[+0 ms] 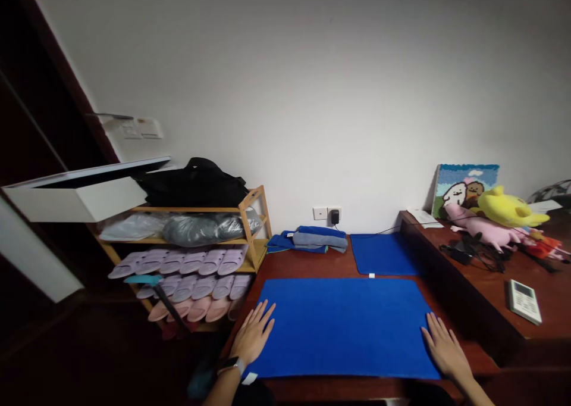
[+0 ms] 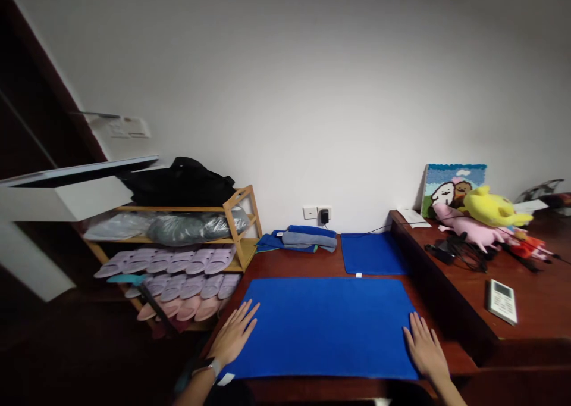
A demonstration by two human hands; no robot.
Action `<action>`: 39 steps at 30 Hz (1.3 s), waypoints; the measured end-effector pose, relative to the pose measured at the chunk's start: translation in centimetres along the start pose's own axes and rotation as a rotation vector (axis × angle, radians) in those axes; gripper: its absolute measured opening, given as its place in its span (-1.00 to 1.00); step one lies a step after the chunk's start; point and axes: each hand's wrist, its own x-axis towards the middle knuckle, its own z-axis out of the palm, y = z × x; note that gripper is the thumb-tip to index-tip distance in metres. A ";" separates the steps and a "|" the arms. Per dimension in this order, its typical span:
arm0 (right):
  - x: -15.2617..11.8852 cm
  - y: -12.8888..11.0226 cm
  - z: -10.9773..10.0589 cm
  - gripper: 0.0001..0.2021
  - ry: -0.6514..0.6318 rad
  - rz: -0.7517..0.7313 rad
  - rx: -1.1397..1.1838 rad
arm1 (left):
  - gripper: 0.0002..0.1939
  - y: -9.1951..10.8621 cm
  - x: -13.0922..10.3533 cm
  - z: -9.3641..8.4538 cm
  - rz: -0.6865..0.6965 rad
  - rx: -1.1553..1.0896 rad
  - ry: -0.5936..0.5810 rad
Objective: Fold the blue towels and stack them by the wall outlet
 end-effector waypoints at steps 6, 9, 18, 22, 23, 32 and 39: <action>-0.1 -2.1 -0.5 -0.24 0.089 0.002 0.027 | -0.49 0.7 -0.4 -0.9 -0.008 0.021 0.148; -0.6 -6.6 -1.7 -0.22 0.119 -0.037 0.042 | -0.53 1.6 -0.9 -1.9 -0.076 0.057 0.206; -3.6 -27.1 -4.6 -0.30 -0.065 -0.493 0.254 | -0.56 0.5 -3.7 -3.4 -0.097 0.060 0.100; -4.0 -29.4 -4.0 -0.32 -0.111 -0.502 0.221 | -0.50 -1.3 -5.6 -3.1 -0.023 0.045 0.024; -3.9 -29.4 -3.8 -0.31 -0.118 -0.499 0.219 | -0.50 -1.5 -5.8 -3.1 -0.014 0.050 0.021; 0.3 -31.7 -5.7 -0.27 -0.091 -0.469 0.231 | -0.55 0.8 1.3 -2.7 0.000 0.033 0.182; 4.3 -38.1 -4.9 -0.31 -0.139 -0.474 0.212 | -0.45 2.6 8.4 1.2 -0.132 0.041 0.023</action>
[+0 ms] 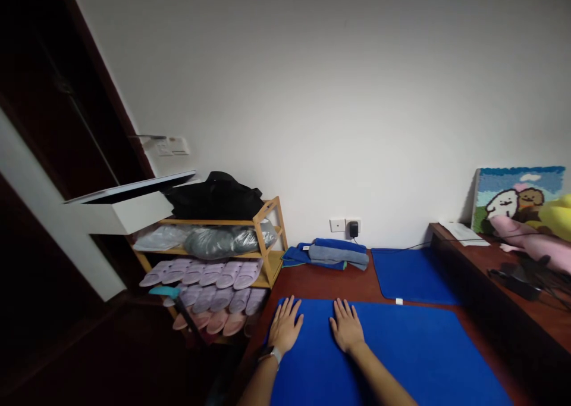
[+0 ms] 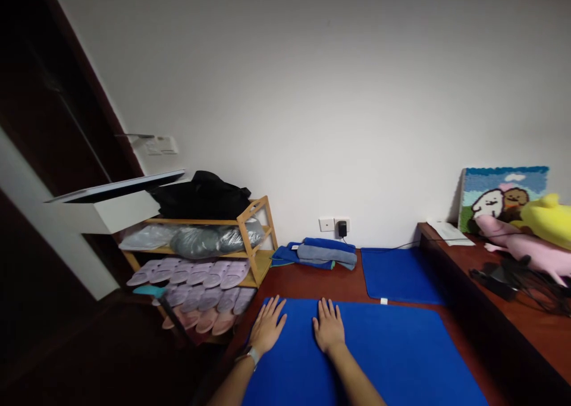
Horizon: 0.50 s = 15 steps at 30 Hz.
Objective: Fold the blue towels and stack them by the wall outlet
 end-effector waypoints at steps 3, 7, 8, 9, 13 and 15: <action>0.2 3.5 0.0 -0.29 0.016 0.035 -0.013 | -0.43 -0.4 0.6 1.4 -0.024 0.010 -0.033; -2.5 14.3 -1.2 -0.26 0.075 0.098 -0.046 | -0.43 -0.9 0.7 2.1 -0.036 0.018 -0.014; -3.4 17.6 -1.5 -0.26 0.095 0.112 -0.062 | -0.43 -0.9 0.7 2.1 -0.035 0.017 -0.013; -4.4 20.9 -1.9 -0.26 0.117 0.148 -0.085 | -0.43 -0.8 0.8 2.1 -0.032 0.017 -0.014; -7.2 31.4 -2.8 -0.21 0.130 0.410 -0.213 | -0.43 -0.5 1.0 2.0 -0.027 0.025 -0.022; -7.7 34.0 -2.8 -0.20 0.141 0.460 -0.247 | -0.43 -0.4 1.1 1.9 -0.033 0.034 -0.023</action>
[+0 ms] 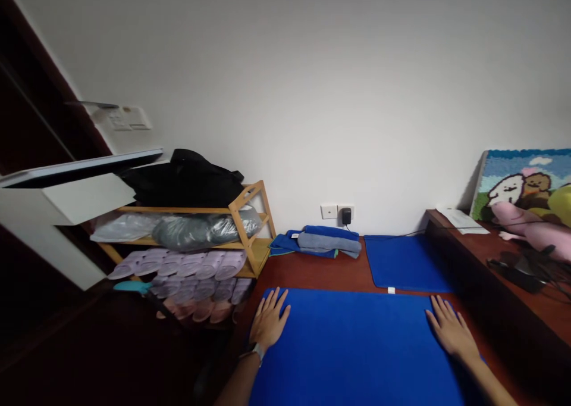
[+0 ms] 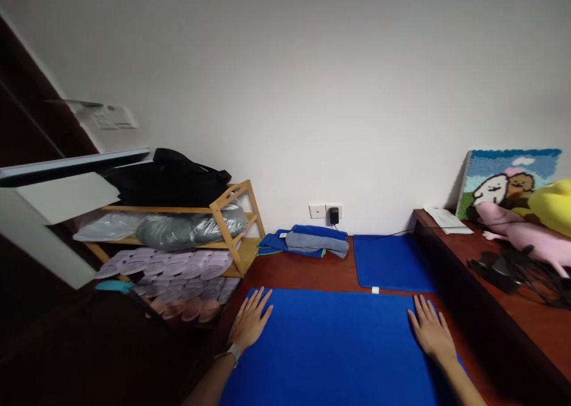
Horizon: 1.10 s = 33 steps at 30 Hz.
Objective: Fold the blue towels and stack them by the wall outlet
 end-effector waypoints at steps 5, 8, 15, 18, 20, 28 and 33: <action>0.4 0.3 0.4 -0.21 0.041 0.026 -0.005 | -0.43 0.1 0.5 -0.5 0.002 0.008 -0.026; 0.4 0.0 -0.1 -0.23 0.016 0.041 -0.020 | -0.43 0.3 0.8 -0.8 -0.017 0.004 -0.043; -0.5 -4.5 -2.9 -0.27 0.006 0.081 -0.080 | -0.42 0.6 0.5 -1.2 -0.044 -0.015 -0.020; -2.6 -13.1 -4.1 -0.28 0.092 -0.092 -0.014 | -0.43 0.7 0.4 -1.2 -0.060 -0.025 -0.008; -4.7 -20.3 -4.5 -0.27 0.071 -0.283 0.105 | -0.43 0.7 0.4 -1.2 -0.074 -0.033 0.008; -6.8 -30.4 -4.3 -0.28 -0.088 -0.446 0.230 | -0.41 0.0 0.8 -0.1 -0.081 -0.023 0.018; -3.5 -17.4 -3.5 -0.24 -0.025 -0.209 0.200 | -0.40 -0.1 1.1 0.3 -0.083 0.002 0.034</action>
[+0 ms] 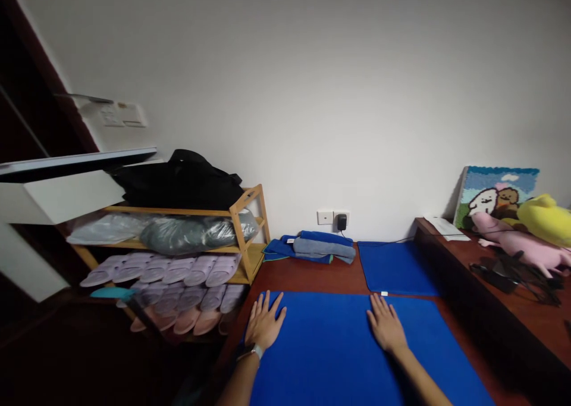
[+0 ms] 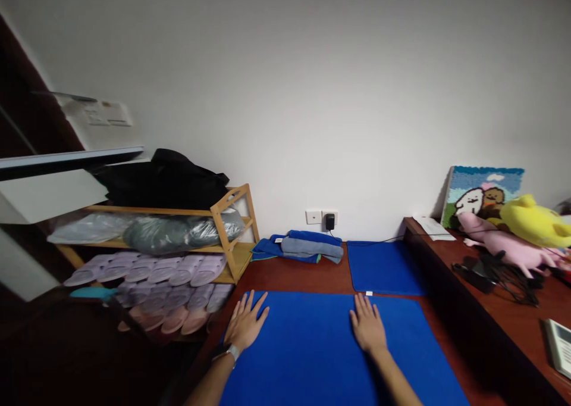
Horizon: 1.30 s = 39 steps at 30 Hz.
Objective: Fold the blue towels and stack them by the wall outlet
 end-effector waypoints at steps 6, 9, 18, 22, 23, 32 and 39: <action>-0.2 14.8 -2.1 -0.23 0.086 0.252 0.011 | -0.40 0.0 0.2 0.1 -0.011 0.009 -0.003; 0.2 17.9 -1.5 -0.20 0.132 0.284 0.050 | -0.40 0.0 0.3 0.1 -0.009 0.007 -0.011; 1.4 14.1 -1.8 -0.26 0.281 0.236 0.075 | -0.41 0.0 -0.1 -0.3 0.001 -0.016 -0.028; 0.8 0.6 -1.5 -0.26 0.208 -0.022 0.012 | -0.41 -0.1 -0.2 -0.2 0.008 -0.026 -0.005; 0.3 -3.5 -1.0 -0.23 0.149 -0.111 0.030 | -0.41 0.0 -0.2 -0.2 0.006 -0.027 -0.001; -1.8 -14.6 2.1 -0.27 -0.105 -0.290 0.108 | -0.40 -0.1 -0.1 -0.4 -0.006 -0.002 -0.034; -1.2 8.7 -1.1 -0.23 0.001 0.068 -0.088 | -0.40 -0.2 0.1 0.2 -0.003 0.018 -0.003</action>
